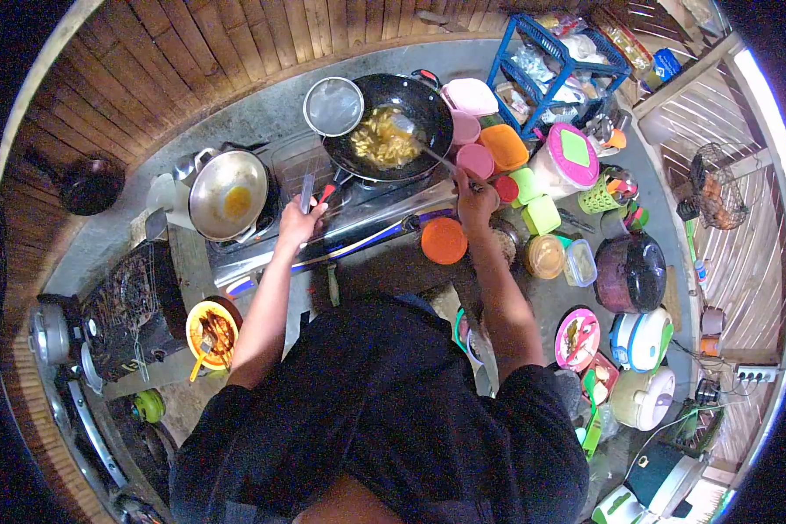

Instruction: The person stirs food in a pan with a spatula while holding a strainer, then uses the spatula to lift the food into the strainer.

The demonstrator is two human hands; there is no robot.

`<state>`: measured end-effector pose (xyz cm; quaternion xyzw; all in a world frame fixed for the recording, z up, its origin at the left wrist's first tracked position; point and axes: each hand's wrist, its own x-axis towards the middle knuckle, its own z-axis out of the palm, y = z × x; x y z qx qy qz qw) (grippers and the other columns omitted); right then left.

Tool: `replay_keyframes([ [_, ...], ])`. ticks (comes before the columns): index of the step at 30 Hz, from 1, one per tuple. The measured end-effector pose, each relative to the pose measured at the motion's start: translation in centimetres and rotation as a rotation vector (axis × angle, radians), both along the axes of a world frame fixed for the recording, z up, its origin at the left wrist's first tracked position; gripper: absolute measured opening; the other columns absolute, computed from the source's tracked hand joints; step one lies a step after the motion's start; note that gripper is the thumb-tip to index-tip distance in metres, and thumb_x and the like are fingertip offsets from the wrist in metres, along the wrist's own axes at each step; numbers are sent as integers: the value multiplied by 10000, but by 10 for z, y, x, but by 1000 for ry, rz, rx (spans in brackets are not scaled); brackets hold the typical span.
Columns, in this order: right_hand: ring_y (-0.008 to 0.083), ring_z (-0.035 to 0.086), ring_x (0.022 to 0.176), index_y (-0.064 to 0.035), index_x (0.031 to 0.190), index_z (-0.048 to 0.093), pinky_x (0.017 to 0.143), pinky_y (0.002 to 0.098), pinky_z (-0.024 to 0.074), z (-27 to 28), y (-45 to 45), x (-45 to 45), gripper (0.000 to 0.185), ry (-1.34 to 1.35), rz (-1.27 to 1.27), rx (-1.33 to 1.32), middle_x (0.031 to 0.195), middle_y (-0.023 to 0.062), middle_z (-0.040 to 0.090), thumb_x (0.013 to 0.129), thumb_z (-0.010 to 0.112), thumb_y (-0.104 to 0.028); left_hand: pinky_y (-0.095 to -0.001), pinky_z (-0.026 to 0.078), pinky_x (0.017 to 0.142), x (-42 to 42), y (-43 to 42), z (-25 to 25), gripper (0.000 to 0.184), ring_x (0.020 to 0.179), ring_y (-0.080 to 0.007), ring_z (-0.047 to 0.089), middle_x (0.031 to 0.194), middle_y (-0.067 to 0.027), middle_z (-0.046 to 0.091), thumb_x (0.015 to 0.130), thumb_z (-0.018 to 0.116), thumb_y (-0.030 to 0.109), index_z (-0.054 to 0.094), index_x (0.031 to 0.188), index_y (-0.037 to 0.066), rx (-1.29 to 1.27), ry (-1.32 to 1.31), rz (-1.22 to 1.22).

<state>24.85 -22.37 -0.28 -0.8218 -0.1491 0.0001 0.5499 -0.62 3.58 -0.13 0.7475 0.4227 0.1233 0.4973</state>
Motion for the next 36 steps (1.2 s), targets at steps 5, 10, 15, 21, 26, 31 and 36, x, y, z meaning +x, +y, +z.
replay_keyframes([
  [5,42,525,521,-22,1103,707,396,207,380,24,11,-35,251,285,141,338,875,66,738,964,641,-220,-311,485,515,-1,0,-3,267,565,-133,643,741,-52,676,860,764,223,570,959,68,-19,-12,4],
  [10,55,582,640,-47,1135,695,448,223,415,43,18,-43,273,335,138,321,901,54,736,938,677,-236,-343,514,586,-1,0,-3,286,596,-164,681,721,-83,688,839,774,253,595,949,59,-9,-24,2],
  [15,101,617,687,-56,1100,719,543,277,474,37,18,-35,238,-120,91,68,891,80,729,921,692,-212,-347,515,589,-1,1,-5,287,597,-169,682,722,-86,687,841,770,257,594,955,60,-9,-15,1],
  [21,217,661,714,-50,1042,733,668,339,509,32,9,-27,218,-535,34,-77,844,128,706,870,725,-183,-293,459,461,0,1,-5,268,565,-124,641,734,-42,666,853,770,231,566,953,88,-15,-7,3],
  [26,267,666,732,-39,1017,736,679,359,507,16,-4,-24,220,-487,19,-149,804,158,697,848,731,-179,-314,481,507,-2,1,-1,286,569,-135,647,736,-47,666,849,771,233,573,970,67,17,3,-24],
  [31,166,654,831,29,1014,709,759,297,499,31,-1,-52,205,-307,88,69,897,84,703,945,655,-156,-353,501,589,-1,-3,3,274,587,-172,670,700,-90,687,835,771,257,608,940,63,-9,-33,19],
  [36,126,645,834,43,1000,712,806,252,496,11,12,-50,232,53,180,290,953,59,710,972,632,-173,-358,502,597,-1,-1,-2,283,592,-185,672,685,-93,683,834,771,266,612,947,61,-1,-7,17],
])
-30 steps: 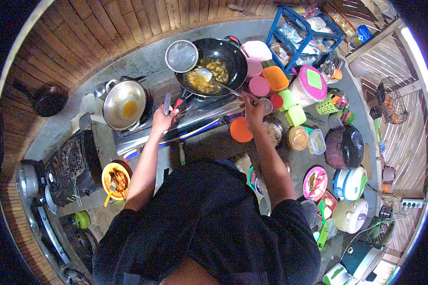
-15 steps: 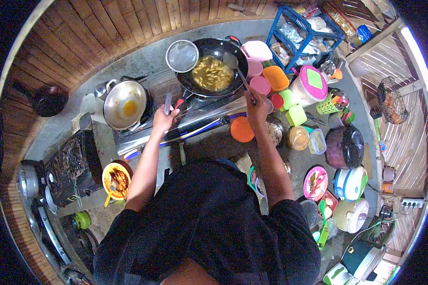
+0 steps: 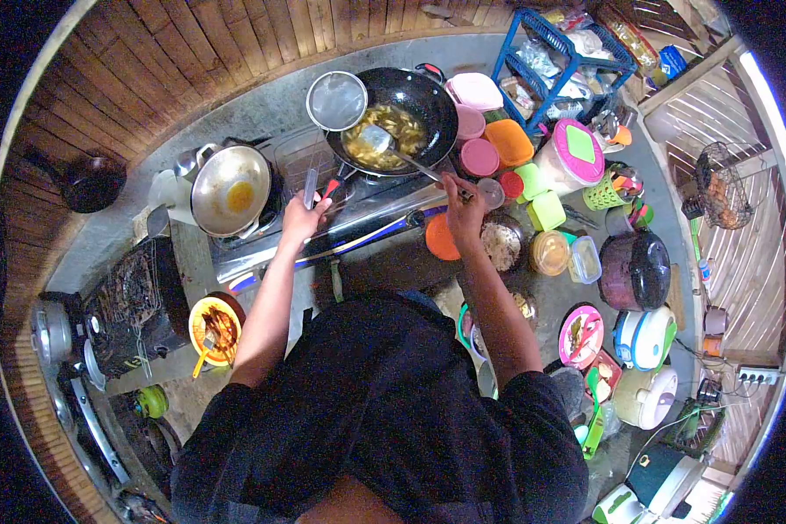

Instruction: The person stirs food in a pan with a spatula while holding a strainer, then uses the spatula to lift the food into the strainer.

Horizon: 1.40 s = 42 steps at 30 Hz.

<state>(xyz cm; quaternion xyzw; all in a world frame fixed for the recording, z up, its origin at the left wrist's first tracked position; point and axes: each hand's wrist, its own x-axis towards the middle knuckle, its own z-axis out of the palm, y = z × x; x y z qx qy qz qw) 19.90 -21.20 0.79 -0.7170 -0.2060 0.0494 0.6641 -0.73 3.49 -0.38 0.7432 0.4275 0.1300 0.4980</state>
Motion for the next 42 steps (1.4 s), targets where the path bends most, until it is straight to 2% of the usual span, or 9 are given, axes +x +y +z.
replay_keyframes([
  [5,150,655,903,0,1038,726,818,279,507,7,7,11,198,-113,-48,2,972,112,722,941,667,-162,-321,493,526,0,2,-1,277,572,-147,660,743,-57,677,858,764,237,576,958,61,16,2,-32],
  [7,212,667,901,-32,1037,738,826,308,513,10,5,22,197,-430,-186,-152,1007,145,700,911,702,-179,-320,497,533,0,0,3,278,580,-151,669,750,-65,684,857,765,242,582,956,58,31,17,-23],
  [14,292,675,890,-54,1041,741,810,376,527,2,3,62,256,-488,-302,-288,987,174,702,888,717,-258,-312,490,512,1,1,2,295,580,-146,669,750,-66,687,851,773,252,582,962,57,25,3,-33],
  [25,88,589,662,8,1121,688,556,234,424,29,5,73,272,251,179,-184,902,78,731,939,633,-186,-344,493,580,1,-3,5,245,593,-169,665,685,-79,672,844,760,225,598,933,64,-33,-24,11],
  [32,104,603,649,-5,1079,689,588,248,483,62,-7,81,218,377,464,-240,899,67,725,930,619,-147,-298,477,482,1,0,3,281,558,-135,650,750,-50,681,852,773,240,572,955,73,-12,17,-10],
  [34,120,625,672,-4,1068,696,626,278,514,70,-6,83,221,217,511,-605,886,66,724,925,598,-139,-296,474,470,1,2,-4,280,561,-135,654,740,-51,678,853,772,238,570,955,73,-4,-19,-20],
  [38,130,650,710,-28,1025,721,653,321,530,49,4,99,233,-91,537,-807,841,89,716,923,575,-176,-296,477,469,2,3,-11,281,562,-134,654,738,-53,679,851,773,240,569,955,76,18,-33,-21],
  [40,207,691,742,-57,968,740,694,379,542,57,16,93,248,-437,611,-1160,836,143,710,921,587,-247,-349,515,598,1,1,-5,289,594,-187,683,685,-84,682,834,771,261,594,957,69,28,-22,-4],
  [42,256,695,761,-76,937,745,704,403,541,55,17,82,250,-454,508,-1074,844,159,705,916,597,-276,-351,515,602,0,0,-1,291,594,-188,683,687,-85,684,832,773,265,599,957,69,22,-6,-2],
])
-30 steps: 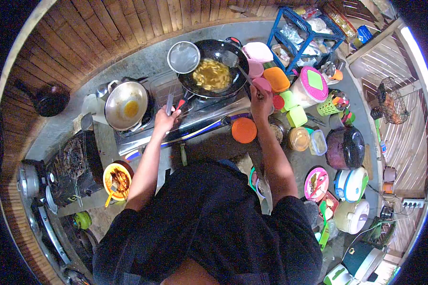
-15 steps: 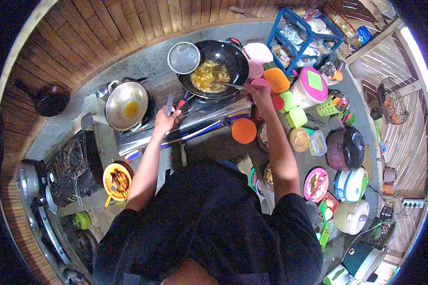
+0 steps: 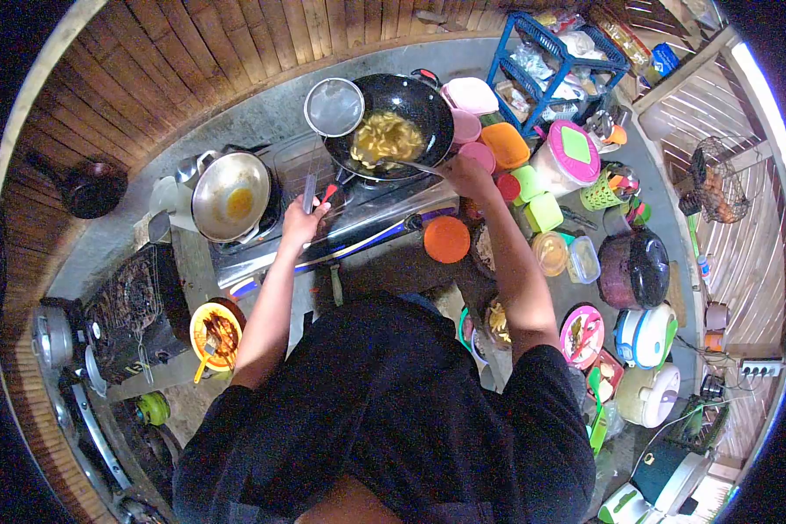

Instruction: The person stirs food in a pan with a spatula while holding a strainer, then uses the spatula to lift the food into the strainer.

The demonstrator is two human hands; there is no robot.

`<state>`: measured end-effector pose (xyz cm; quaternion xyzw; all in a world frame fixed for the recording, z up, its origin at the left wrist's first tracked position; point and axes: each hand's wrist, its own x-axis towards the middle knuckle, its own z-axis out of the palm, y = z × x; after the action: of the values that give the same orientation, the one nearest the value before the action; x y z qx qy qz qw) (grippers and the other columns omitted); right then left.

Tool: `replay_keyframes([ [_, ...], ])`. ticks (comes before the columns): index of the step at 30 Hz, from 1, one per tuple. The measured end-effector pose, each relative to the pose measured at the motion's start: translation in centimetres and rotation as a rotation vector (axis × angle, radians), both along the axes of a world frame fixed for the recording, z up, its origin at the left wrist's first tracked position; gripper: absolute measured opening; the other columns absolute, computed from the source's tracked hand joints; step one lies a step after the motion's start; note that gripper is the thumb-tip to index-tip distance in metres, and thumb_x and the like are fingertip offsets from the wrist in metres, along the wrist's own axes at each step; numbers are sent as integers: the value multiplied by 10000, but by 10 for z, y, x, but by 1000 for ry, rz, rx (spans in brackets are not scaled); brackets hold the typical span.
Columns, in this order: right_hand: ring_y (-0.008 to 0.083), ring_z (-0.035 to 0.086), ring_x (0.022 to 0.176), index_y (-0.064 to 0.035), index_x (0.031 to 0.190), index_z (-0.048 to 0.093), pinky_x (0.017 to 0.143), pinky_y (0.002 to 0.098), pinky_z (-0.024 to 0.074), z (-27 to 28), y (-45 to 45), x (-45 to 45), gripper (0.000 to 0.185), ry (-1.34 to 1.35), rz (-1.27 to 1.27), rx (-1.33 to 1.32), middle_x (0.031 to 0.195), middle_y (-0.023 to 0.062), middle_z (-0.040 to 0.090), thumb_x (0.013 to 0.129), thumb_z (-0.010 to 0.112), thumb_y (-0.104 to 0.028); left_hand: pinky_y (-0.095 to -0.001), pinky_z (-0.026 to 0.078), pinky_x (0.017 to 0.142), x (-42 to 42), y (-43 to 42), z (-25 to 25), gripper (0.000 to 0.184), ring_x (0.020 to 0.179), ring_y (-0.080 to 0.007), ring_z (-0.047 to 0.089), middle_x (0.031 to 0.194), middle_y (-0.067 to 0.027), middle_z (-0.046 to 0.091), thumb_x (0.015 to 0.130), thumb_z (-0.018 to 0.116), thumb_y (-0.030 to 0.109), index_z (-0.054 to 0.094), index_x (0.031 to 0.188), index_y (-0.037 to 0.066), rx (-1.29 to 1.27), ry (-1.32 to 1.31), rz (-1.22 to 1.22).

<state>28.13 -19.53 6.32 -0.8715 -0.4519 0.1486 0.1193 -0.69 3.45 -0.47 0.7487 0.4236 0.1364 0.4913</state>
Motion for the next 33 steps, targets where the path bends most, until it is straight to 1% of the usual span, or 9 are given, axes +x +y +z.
replay_keyframes([
  [4,369,679,811,-91,894,736,711,464,537,17,0,-21,273,-198,-134,134,871,160,705,901,624,-340,-357,517,620,0,0,5,300,602,-193,684,688,-89,687,826,777,281,617,964,69,69,42,-8],
  [8,356,684,814,-95,941,708,699,474,539,24,-3,-20,247,-397,-162,176,846,137,706,905,610,-318,-361,515,628,0,4,-6,306,610,-197,683,687,-92,687,824,778,288,628,972,66,22,-6,-4],
  [11,342,679,766,-119,947,696,654,482,533,14,-6,-13,165,-536,-210,325,855,148,689,878,616,-246,-305,442,462,1,4,-7,265,544,-129,620,696,-36,626,846,781,212,575,930,69,12,-13,-18],
  [14,347,678,784,-111,983,666,641,491,533,1,-7,-4,165,-590,-255,175,887,146,693,889,599,-229,-303,455,467,1,3,-7,272,528,-124,610,693,-29,624,844,784,215,574,935,69,7,-36,-2],
  [16,352,684,819,-95,934,662,648,488,538,-10,-9,-2,183,-627,-260,230,896,160,695,893,598,-262,-365,514,622,0,1,-2,297,611,-192,685,706,-95,692,833,772,277,622,970,60,-32,7,16],
  [23,373,681,927,-101,971,676,772,509,544,-31,-19,20,249,-270,-256,142,952,200,697,896,574,-316,-368,512,616,1,0,2,302,604,-194,685,721,-99,694,835,772,278,614,964,55,-43,-3,23],
  [25,382,677,934,-133,1037,694,812,515,537,-31,-18,22,263,35,-229,92,982,200,698,912,530,-296,-372,510,622,0,0,3,304,609,-196,687,725,-100,695,836,770,281,618,973,56,-7,15,-1],
  [29,379,680,922,-162,1088,702,810,501,540,-18,-19,14,284,-32,-168,152,1002,185,700,925,511,-295,-376,512,639,0,2,-1,310,622,-200,690,720,-97,695,838,766,287,621,980,53,-10,32,-1],
  [33,352,682,969,-117,1191,670,859,481,518,15,-7,-1,355,-177,-310,137,988,207,702,892,623,-303,-382,513,673,1,3,-2,320,648,-213,698,708,-91,694,842,762,307,624,1009,71,-26,39,-6],
])
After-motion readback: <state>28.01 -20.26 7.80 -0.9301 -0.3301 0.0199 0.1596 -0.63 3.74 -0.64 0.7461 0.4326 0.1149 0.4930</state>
